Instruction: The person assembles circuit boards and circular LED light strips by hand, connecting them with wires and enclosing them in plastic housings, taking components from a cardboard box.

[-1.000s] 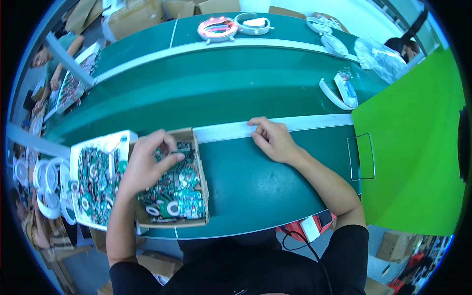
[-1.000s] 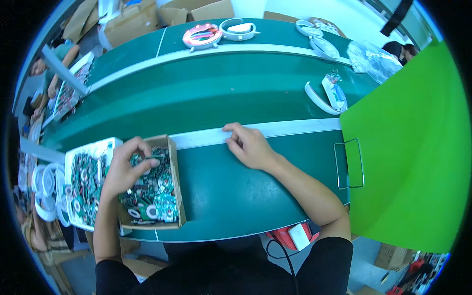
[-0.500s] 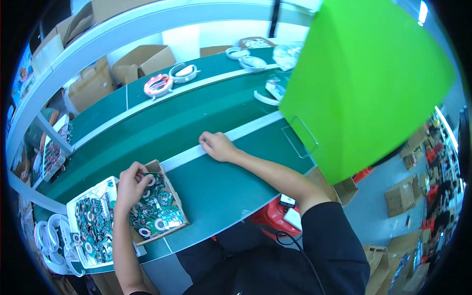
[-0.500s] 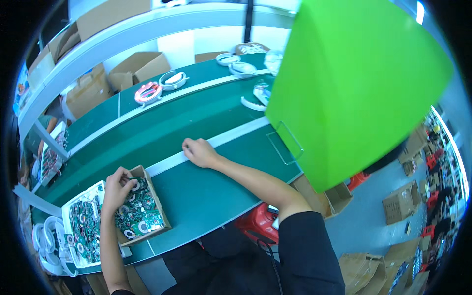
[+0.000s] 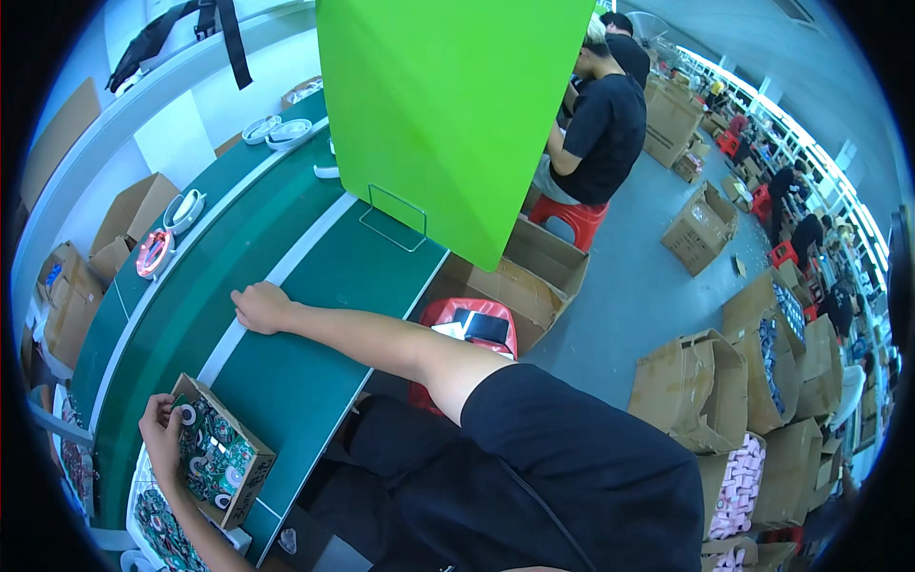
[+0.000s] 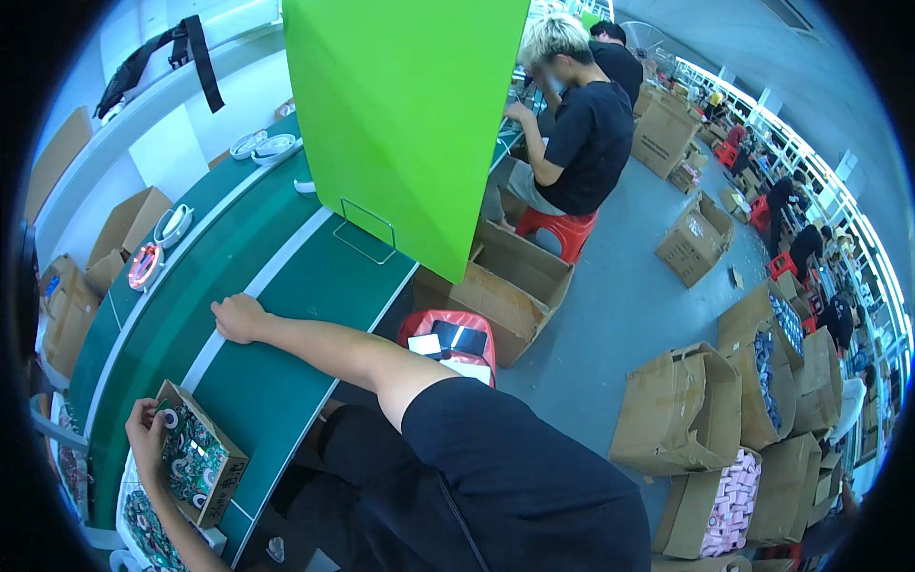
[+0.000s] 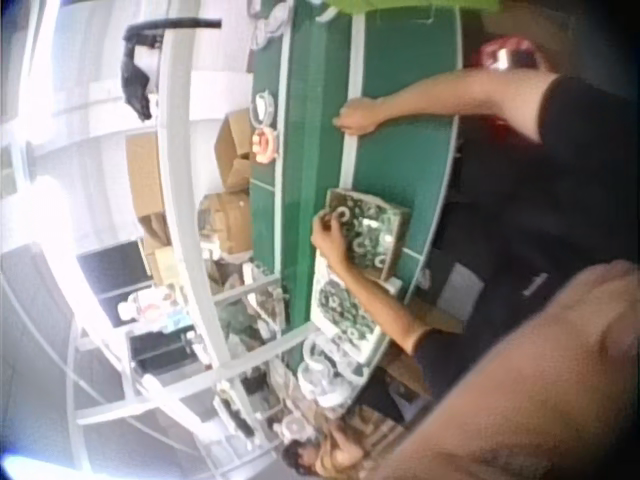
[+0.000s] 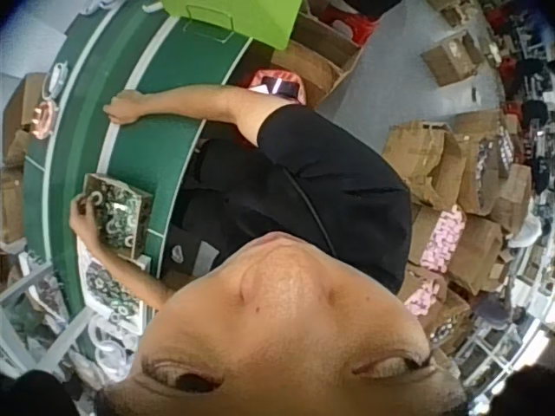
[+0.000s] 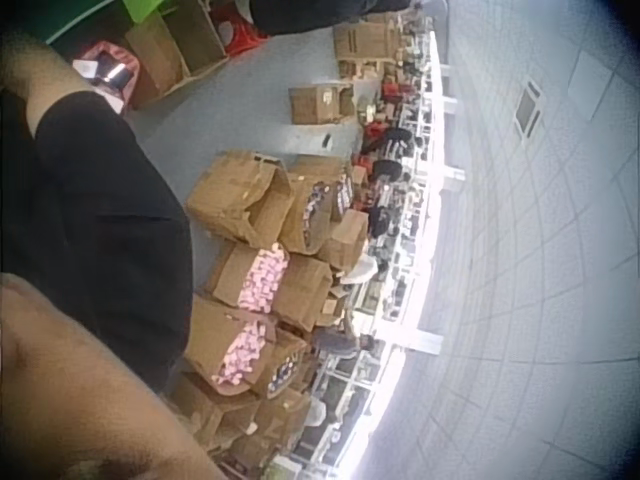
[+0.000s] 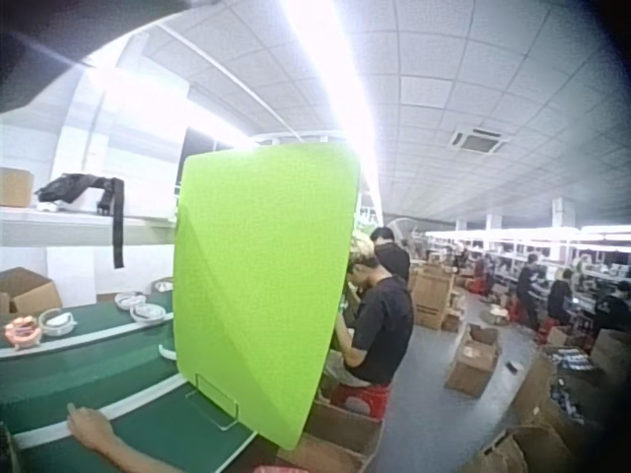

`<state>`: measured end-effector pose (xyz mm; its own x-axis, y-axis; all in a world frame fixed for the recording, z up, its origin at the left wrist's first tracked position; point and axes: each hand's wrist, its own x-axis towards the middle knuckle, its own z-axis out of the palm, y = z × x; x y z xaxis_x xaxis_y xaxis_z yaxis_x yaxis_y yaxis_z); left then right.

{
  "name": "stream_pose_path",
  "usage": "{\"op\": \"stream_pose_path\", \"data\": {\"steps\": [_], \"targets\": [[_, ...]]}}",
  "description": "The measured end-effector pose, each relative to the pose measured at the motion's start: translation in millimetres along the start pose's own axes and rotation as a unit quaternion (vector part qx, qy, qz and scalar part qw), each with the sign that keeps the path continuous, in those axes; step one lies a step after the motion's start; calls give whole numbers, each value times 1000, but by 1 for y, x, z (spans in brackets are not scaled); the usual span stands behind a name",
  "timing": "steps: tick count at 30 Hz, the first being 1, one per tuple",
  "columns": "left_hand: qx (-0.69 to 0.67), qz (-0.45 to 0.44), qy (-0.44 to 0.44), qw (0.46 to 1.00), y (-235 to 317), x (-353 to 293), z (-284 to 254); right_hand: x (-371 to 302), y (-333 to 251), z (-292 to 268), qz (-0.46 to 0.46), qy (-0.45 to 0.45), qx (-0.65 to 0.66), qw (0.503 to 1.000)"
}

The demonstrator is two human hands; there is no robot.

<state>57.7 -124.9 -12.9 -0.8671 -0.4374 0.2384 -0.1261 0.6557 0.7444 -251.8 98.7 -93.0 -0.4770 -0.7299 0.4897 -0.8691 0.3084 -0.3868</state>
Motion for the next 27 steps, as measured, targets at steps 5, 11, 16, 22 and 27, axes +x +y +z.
{"op": "stream_pose_path", "data": {"steps": [5,11,16,22,27], "targets": [[37,-1,-27,999,16,-2,3,-4,5,0,-1,-9,-17,1000],[87,-42,-51,994,21,-16,-1,-3,-10,5,-8,-21,11,1000],[83,-26,-61,994,21,-6,11,-1,5,12,-63,29,20,997],[58,-37,-64,996,9,-10,12,-6,5,11,-130,85,-49,987],[66,-51,-67,994,5,-6,15,-5,16,16,-175,75,-3,982]]}}
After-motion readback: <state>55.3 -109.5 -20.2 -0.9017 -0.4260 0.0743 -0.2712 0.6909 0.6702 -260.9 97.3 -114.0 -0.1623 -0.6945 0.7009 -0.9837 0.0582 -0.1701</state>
